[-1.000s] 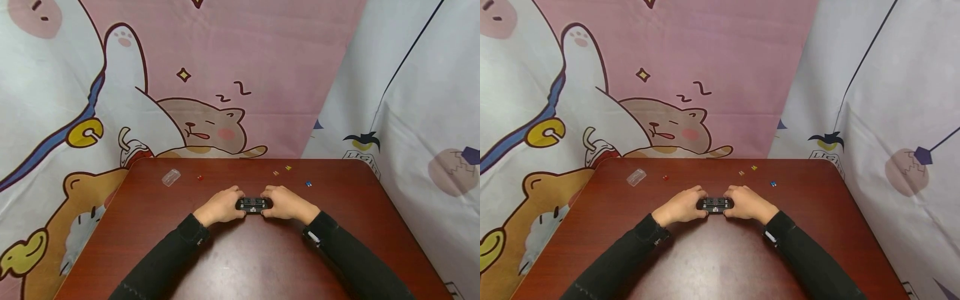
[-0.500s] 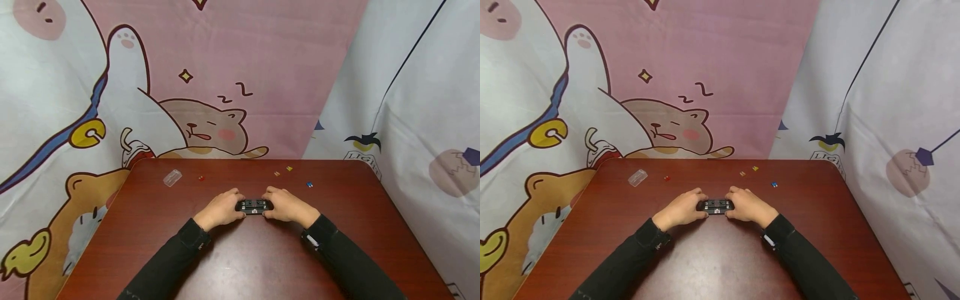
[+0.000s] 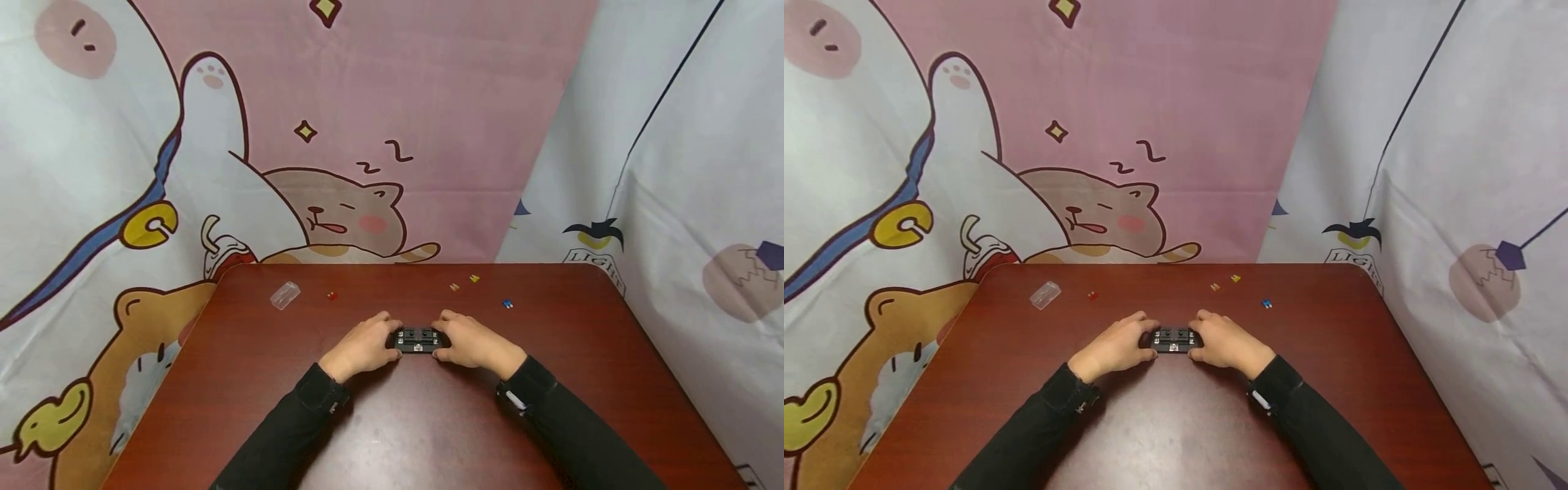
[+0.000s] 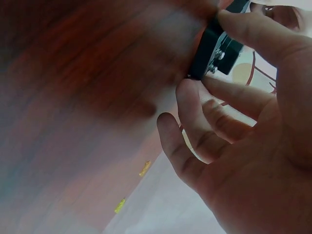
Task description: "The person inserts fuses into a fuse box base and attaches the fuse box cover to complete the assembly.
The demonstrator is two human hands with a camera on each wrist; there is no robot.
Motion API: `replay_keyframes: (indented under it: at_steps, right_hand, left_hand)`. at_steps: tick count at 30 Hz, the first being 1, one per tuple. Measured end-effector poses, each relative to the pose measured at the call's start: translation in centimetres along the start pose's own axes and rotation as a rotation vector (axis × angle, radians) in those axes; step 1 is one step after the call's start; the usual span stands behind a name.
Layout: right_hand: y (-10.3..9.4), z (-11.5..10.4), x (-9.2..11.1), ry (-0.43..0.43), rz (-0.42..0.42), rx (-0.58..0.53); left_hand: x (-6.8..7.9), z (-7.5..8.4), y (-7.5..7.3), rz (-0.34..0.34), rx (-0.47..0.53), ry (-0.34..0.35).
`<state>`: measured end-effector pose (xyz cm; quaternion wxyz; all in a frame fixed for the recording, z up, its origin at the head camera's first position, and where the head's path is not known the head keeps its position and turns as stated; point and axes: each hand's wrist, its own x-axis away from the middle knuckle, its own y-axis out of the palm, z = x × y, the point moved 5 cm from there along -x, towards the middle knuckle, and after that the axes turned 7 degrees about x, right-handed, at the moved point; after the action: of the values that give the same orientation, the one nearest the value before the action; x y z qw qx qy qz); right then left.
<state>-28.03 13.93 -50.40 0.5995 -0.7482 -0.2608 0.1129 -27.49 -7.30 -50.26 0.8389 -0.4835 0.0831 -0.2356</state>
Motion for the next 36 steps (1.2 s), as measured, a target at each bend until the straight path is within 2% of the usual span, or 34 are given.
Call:
replay_keyframes:
  at_steps: [13, 22, 32, 36]
  right_hand:
    - [-0.14, -0.24, 0.56, -0.001, 0.031, 0.007]
    - [-0.16, -0.59, 0.41, 0.001, 0.015, 0.044]
    - [0.16, -0.69, 0.48, 0.021, 0.017, 0.016]
    - [0.37, -0.42, 0.55, 0.032, 0.023, 0.005]
  left_hand:
    - [-0.14, 0.32, -0.11, 0.028, 0.019, 0.031]
    - [-0.23, 0.02, 0.31, 0.025, 0.071, -0.009]
    - [-0.04, 0.31, 0.18, 0.013, 0.027, -0.034]
    - [-0.04, 0.18, 0.30, 0.015, 0.043, -0.043]
